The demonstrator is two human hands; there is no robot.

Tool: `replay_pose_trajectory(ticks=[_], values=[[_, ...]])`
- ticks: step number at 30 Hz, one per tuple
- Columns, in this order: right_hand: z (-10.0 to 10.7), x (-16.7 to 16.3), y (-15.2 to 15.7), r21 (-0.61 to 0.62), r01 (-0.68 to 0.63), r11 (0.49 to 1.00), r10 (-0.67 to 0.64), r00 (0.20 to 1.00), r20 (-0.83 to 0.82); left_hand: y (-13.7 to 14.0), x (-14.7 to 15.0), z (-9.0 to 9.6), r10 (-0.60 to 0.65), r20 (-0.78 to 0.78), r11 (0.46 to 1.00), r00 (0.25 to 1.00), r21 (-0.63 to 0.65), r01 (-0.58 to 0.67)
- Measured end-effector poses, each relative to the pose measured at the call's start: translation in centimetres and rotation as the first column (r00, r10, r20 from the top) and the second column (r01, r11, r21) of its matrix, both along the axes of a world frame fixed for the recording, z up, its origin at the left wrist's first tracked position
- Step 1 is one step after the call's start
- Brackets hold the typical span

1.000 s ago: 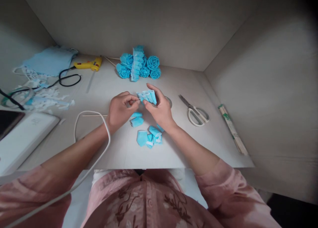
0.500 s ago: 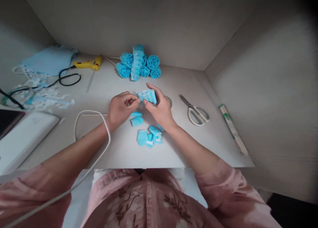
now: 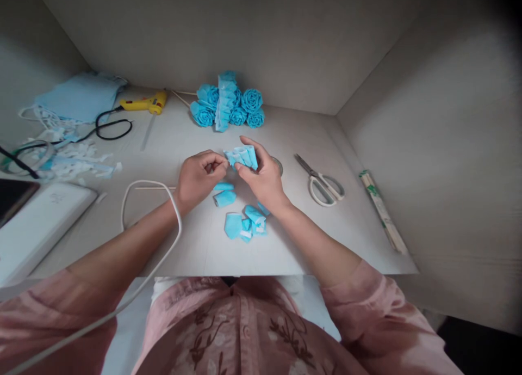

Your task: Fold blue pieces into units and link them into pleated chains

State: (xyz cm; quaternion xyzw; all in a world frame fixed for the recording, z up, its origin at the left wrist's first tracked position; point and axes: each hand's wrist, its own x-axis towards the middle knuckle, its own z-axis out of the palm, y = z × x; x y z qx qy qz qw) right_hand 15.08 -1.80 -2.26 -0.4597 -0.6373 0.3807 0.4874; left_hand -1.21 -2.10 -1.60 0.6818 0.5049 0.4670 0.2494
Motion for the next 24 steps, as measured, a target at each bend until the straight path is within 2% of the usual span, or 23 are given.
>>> replay_pose_trajectory(ticks=[3,7,9,13,15,24], values=[[-0.5,0.1,0.6,-0.063,-0.012,0.998,0.004,0.991,-0.134,0.0,-0.1,0.1,0.037,0.045,0.999,0.998,-0.020,-0.036],[-0.8,0.2,1.2,-0.186,-0.062,0.981,-0.003,0.943,-0.333,0.5,-0.5,0.0,0.124,0.186,0.992,0.975,-0.026,-0.121],[-0.7,0.2,1.2,-0.212,-0.099,0.972,0.010,0.922,-0.386,0.8,-0.7,0.1,0.096,0.256,0.995,0.962,-0.054,-0.085],[-0.8,-0.1,1.0,-0.216,-0.142,0.966,0.054,0.928,-0.369,0.8,-0.6,0.4,-0.080,0.353,0.981,0.932,-0.139,0.137],[-0.9,-0.1,0.9,-0.214,-0.153,0.965,0.074,0.939,-0.336,0.6,-0.5,0.7,-0.136,0.374,0.965,0.917,-0.161,0.208],[-0.4,0.0,0.4,-0.219,-0.234,0.947,0.168,0.945,-0.280,0.5,-0.4,0.3,-0.167,0.367,0.955,0.915,-0.169,0.242]])
